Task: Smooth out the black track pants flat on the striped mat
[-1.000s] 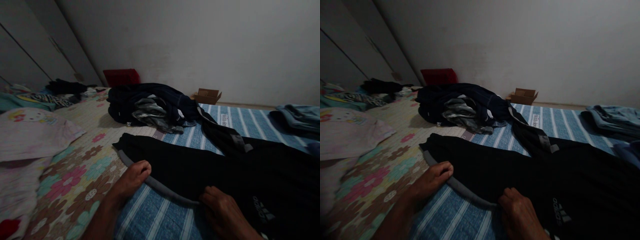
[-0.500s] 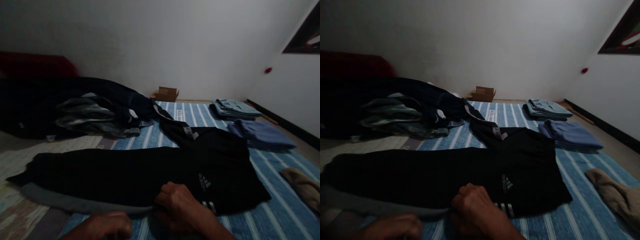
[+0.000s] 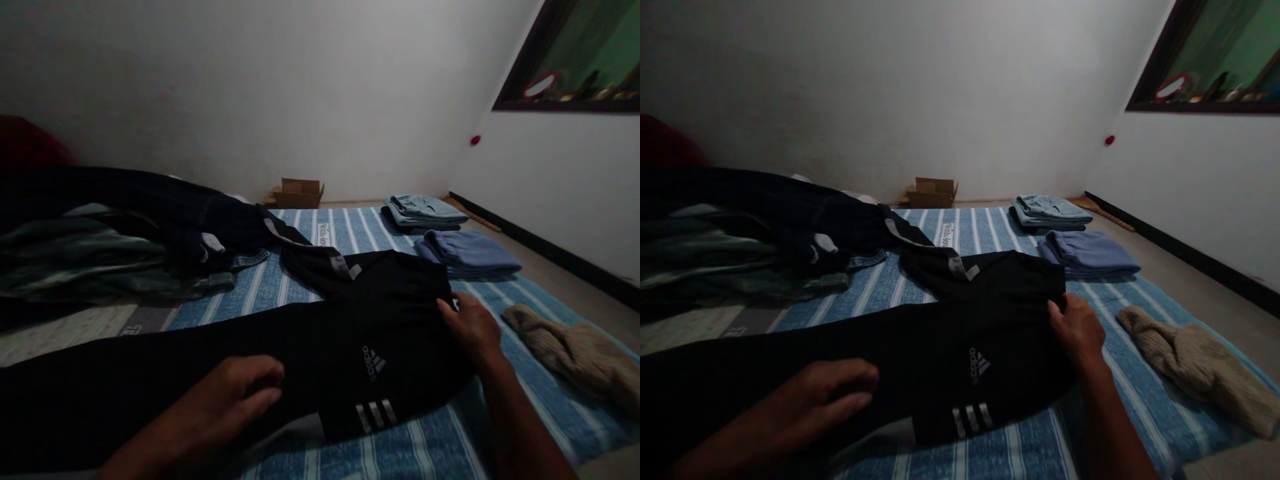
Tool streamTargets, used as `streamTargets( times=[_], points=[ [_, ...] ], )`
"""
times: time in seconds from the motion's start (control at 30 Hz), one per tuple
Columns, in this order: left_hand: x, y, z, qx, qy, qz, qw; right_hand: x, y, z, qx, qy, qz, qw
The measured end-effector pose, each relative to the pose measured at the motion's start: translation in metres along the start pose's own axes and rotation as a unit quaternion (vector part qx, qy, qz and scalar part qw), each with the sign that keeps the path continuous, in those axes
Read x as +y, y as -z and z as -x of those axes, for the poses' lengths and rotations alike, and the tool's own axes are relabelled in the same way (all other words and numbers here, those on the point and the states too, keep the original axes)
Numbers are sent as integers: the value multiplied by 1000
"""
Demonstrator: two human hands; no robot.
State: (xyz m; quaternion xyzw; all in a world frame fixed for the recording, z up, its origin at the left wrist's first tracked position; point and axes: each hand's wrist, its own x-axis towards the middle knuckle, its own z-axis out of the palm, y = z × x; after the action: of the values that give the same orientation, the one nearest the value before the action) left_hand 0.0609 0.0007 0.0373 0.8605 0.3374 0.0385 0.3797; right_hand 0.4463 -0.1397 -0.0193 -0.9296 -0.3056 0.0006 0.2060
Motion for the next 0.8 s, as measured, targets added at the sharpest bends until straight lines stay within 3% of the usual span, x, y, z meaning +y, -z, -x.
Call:
streamTargets(
  times=[0.07,0.17,0.37,0.6,0.7,0.8],
  points=[
    [4,8,-33,-11,-1,-31,999,16,-3,-17,-16,-35,-17,999],
    [3,14,-86,34,31,-103,994,26,-11,-37,-22,-54,-64,996],
    [-7,4,-166,89,123,-141,978,22,-21,-63,-84,-98,-215,968],
    [1,-14,-201,103,77,-18,992,11,-24,-64,-157,-50,-366,916],
    [4,-23,-202,126,41,52,990,8,-22,-63,-137,2,-405,904],
    [2,-24,-202,153,30,102,982,4,-16,-70,-92,52,-401,910]
  ],
)
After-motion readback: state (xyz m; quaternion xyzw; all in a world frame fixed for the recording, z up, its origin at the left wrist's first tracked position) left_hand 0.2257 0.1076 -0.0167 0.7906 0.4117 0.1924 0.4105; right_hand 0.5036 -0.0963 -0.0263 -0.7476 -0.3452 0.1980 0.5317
